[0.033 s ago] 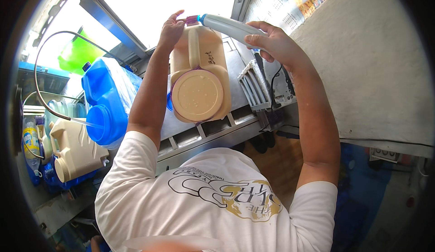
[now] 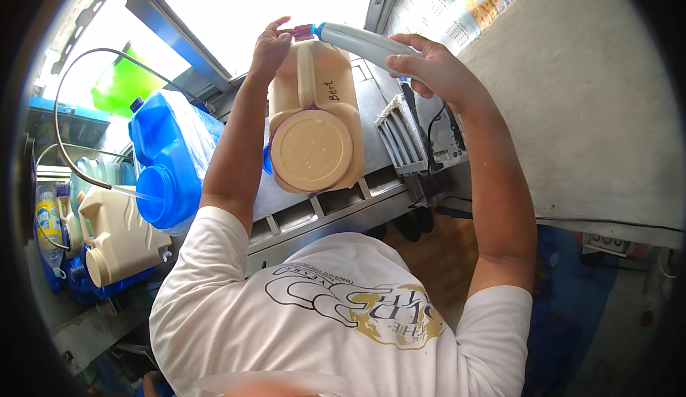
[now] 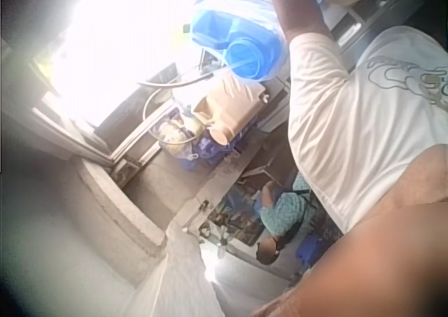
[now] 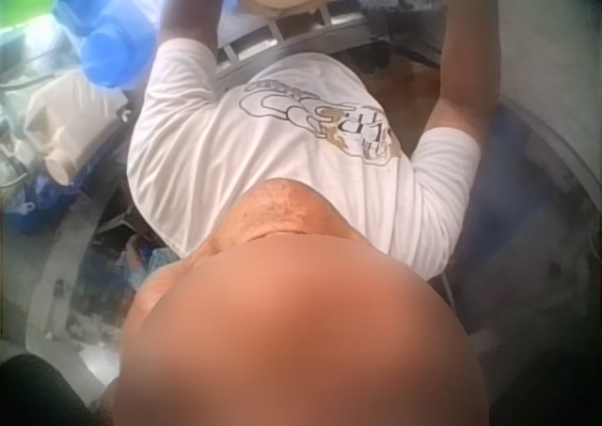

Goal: The person fills several plastic jugs with water from a tap, then places them into plastic bags and secures the bags. The person also uses a marker to label one of the jugs. The jugs are moved and arranged on a metal counter.

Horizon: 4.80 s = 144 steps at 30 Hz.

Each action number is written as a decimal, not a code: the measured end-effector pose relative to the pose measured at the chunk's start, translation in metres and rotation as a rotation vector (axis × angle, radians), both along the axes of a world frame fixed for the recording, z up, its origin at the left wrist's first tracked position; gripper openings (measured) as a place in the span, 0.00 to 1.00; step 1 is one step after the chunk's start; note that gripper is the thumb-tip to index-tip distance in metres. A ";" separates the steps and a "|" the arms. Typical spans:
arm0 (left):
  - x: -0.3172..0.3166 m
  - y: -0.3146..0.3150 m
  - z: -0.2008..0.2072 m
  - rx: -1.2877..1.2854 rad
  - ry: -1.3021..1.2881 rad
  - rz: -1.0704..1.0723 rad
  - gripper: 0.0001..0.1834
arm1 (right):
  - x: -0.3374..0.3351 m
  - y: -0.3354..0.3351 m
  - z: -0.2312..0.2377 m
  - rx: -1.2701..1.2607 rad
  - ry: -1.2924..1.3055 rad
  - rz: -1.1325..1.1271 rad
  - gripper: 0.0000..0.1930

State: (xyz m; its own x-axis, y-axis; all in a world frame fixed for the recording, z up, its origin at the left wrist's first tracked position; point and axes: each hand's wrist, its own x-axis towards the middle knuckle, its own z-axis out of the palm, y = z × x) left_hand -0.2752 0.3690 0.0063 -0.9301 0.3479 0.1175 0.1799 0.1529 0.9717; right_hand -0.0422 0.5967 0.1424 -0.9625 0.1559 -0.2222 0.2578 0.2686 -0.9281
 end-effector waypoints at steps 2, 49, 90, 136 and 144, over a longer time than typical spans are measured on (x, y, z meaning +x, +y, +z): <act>-0.001 0.000 0.000 -0.014 -0.016 0.001 0.29 | -0.001 0.000 0.001 -0.006 -0.018 0.004 0.34; 0.035 -0.034 0.066 -0.159 0.541 0.011 0.29 | 0.047 -0.003 0.002 -0.034 0.336 -0.034 0.33; 0.227 -0.020 0.138 -1.317 0.373 -0.560 0.64 | 0.236 0.025 -0.054 -0.140 0.110 0.049 0.30; 0.251 -0.121 0.012 -0.233 0.560 -0.004 0.42 | 0.247 -0.010 -0.029 -0.087 0.102 0.051 0.30; 0.249 -0.121 0.011 -0.180 0.546 0.010 0.40 | 0.252 -0.022 -0.015 -0.038 0.080 0.064 0.30</act>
